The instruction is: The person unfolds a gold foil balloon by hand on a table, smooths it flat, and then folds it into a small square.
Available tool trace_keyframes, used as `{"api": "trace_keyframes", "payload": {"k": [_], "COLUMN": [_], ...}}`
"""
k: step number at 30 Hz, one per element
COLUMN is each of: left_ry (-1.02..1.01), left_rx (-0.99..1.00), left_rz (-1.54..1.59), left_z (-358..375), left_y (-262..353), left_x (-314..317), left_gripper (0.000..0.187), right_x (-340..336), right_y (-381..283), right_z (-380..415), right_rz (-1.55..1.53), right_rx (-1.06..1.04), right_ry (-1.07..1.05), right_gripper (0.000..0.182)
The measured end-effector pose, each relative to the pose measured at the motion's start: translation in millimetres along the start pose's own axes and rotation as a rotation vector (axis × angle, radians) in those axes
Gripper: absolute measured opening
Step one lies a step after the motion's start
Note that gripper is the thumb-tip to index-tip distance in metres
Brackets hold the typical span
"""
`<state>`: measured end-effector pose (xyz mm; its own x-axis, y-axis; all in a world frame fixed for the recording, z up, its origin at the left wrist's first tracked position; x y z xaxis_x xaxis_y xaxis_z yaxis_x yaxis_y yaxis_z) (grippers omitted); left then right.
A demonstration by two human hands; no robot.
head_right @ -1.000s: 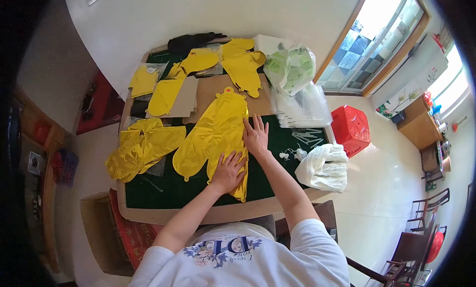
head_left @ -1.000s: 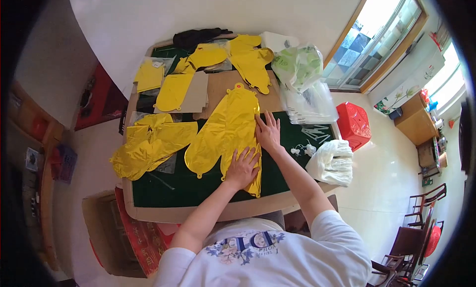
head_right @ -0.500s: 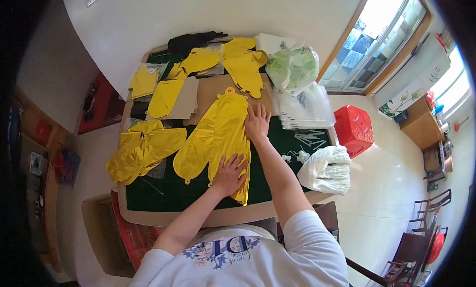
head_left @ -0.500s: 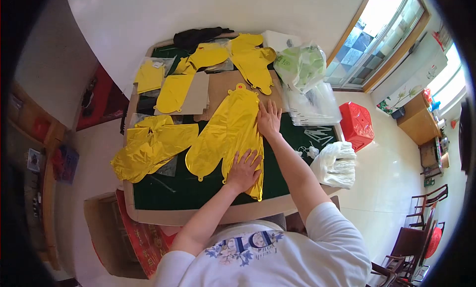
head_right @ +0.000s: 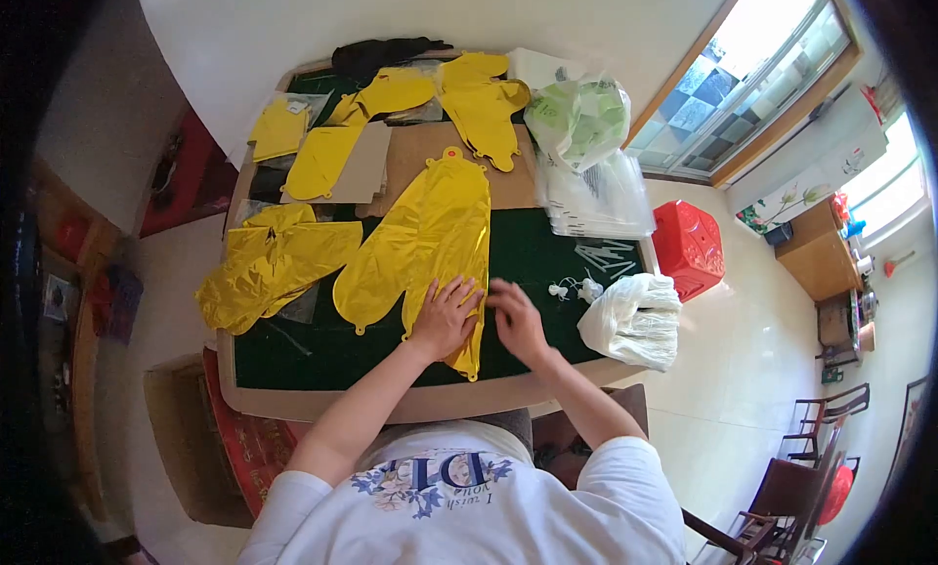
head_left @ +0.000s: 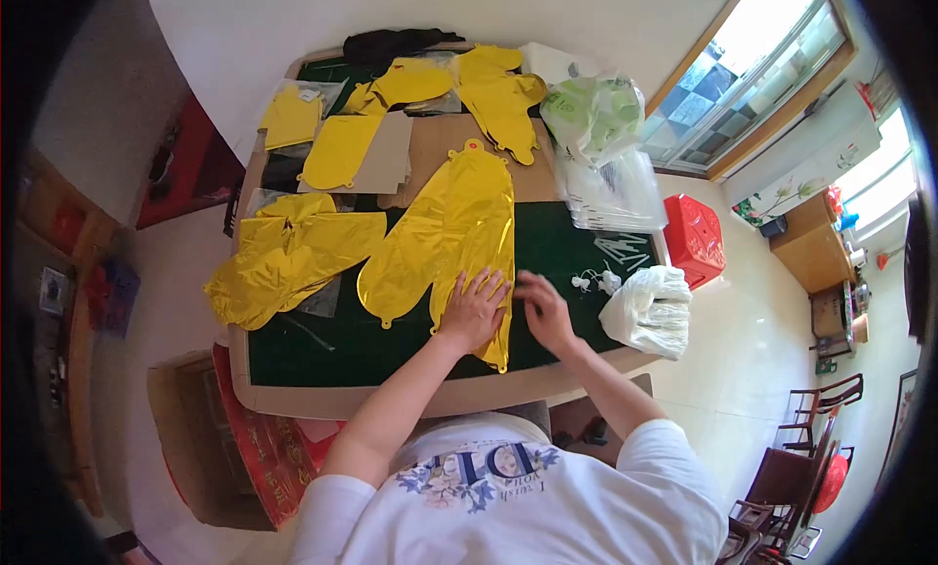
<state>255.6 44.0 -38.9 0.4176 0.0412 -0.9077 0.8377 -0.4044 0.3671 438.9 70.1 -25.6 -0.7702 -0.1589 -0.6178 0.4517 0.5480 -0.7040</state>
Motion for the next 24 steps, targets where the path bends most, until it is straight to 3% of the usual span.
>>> {"api": "trace_keyframes", "payload": {"k": [5,8,14,24], "left_ry": [0.041,0.061,0.080,0.047], "left_rx": [0.014,0.029,0.035,0.039], "left_rz": [0.018,-0.022,-0.032,-0.032], "left_z": [-1,-1,-1,0], "left_y": [-1,-2,-3,-2], "left_x": [2,1,6,4], "left_gripper": [0.041,0.039,0.038,0.039], "right_x": [-6,1,4,1], "right_y": [-43,-45,-41,-51], "right_z": [29,29,31,29], "right_rz": [0.196,0.290,0.193,0.298], "right_rx": [-0.080,-0.084,-0.028,-0.074], "right_ry": [-0.273,-0.238,-0.147,-0.229], "right_gripper": [0.046,0.046,0.041,0.043]}}
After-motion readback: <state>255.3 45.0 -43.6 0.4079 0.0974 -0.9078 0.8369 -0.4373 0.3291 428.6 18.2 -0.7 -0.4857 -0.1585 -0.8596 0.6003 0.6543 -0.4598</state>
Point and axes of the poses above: each hand's wrist, its own z-axis away from the middle knuckle, its own x-axis out of the palm, y = z × x, the point moved 1 cm from there along -z, towards the middle knuckle, and after that the axes turned 2 degrees about -z, right-handed, at the moved point
